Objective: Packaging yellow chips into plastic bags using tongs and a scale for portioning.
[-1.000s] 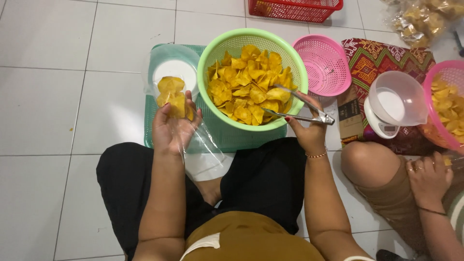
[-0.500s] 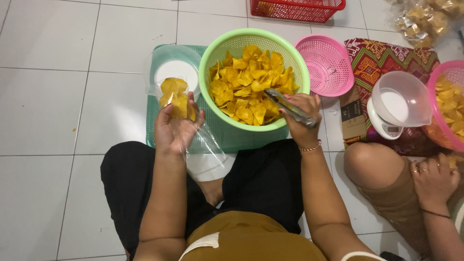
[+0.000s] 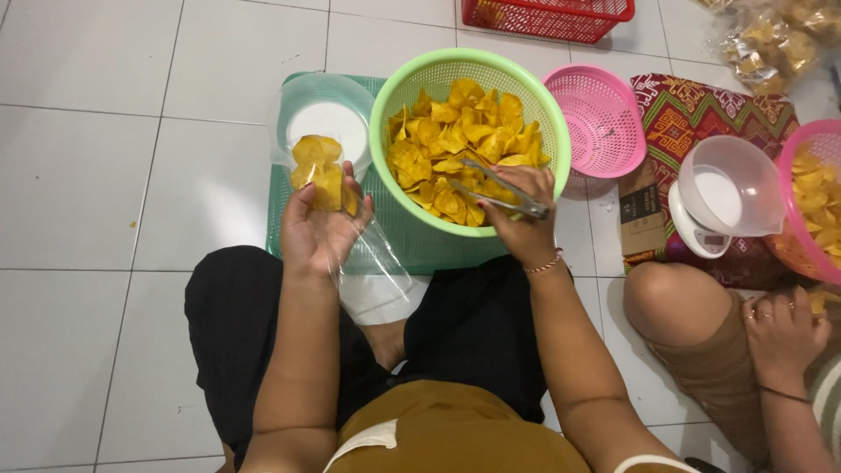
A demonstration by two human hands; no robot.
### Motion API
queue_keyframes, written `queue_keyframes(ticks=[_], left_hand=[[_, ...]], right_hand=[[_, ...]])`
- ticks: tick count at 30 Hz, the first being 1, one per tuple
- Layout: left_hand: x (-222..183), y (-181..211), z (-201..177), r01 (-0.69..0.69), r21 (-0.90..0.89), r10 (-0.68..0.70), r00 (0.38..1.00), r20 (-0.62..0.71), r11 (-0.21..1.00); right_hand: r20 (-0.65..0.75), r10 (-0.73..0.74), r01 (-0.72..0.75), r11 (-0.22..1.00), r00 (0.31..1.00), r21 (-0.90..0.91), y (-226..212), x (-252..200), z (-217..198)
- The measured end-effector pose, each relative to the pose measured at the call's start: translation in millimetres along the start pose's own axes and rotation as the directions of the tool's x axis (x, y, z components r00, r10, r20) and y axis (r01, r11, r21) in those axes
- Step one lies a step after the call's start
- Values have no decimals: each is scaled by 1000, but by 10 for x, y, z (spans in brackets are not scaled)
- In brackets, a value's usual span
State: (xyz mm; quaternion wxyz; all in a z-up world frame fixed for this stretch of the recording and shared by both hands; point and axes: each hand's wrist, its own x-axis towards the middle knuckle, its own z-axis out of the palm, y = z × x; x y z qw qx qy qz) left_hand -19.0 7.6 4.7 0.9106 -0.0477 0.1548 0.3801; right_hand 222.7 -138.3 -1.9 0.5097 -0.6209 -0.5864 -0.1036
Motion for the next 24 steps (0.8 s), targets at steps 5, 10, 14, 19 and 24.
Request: queue_keyframes(ticks=[5,10,14,19,24], left_hand=[[-41,1,37,21,-17,-21,1000,13,1000],[7,17,-15,17,-6,-16,1000,23,1000],[24,-1,-48,24,-7,-24,999,29,1000],[19,-31,-30,24,12,-25,999,33,1000],[14,-28,-35,27,15,-28,999,17,1000]], right_hand=[[-20,-40,37,991,999,-130,142,-51,140],[-128,-58,48,996,990,-77,71,-1,-121],[-146,-97,67,978,985,-198,-110,92,-323],[-55,-27,19,990,998,-137,-37,-32,-176],[45,-21,19,999,999,49,-130,-49,79]])
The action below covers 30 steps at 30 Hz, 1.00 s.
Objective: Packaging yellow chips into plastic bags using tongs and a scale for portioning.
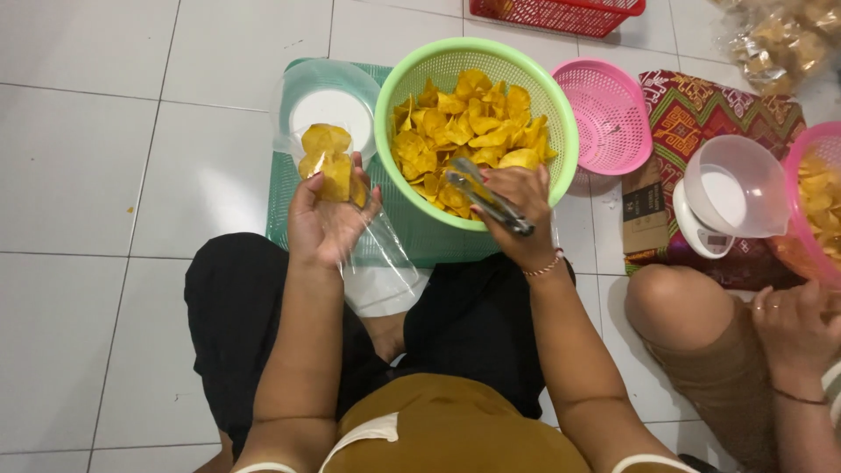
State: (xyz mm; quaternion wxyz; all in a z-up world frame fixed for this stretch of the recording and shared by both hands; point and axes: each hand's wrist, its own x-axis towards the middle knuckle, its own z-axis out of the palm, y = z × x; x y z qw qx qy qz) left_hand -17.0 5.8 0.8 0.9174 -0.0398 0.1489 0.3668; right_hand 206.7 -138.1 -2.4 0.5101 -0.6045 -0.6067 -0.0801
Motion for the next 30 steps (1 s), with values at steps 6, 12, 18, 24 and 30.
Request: queue_keyframes(ticks=[6,12,18,24,30], left_hand=[[-19,6,18,1,2,-1,1000,5,1000],[-14,-10,15,-3,6,3,1000,0,1000],[0,-19,7,-22,38,22,1000,-3,999],[5,-34,11,-22,39,23,1000,-21,999],[17,-66,-8,-18,39,19,999,-32,999]], right_hand=[[83,-43,42,999,996,7,-57,56,141],[17,-10,10,1000,1000,27,-13,42,81],[-56,43,-46,998,997,-42,-10,-1,-57],[-43,101,-107,978,994,-180,-82,94,-138],[200,35,-29,999,979,-31,-163,270,9]])
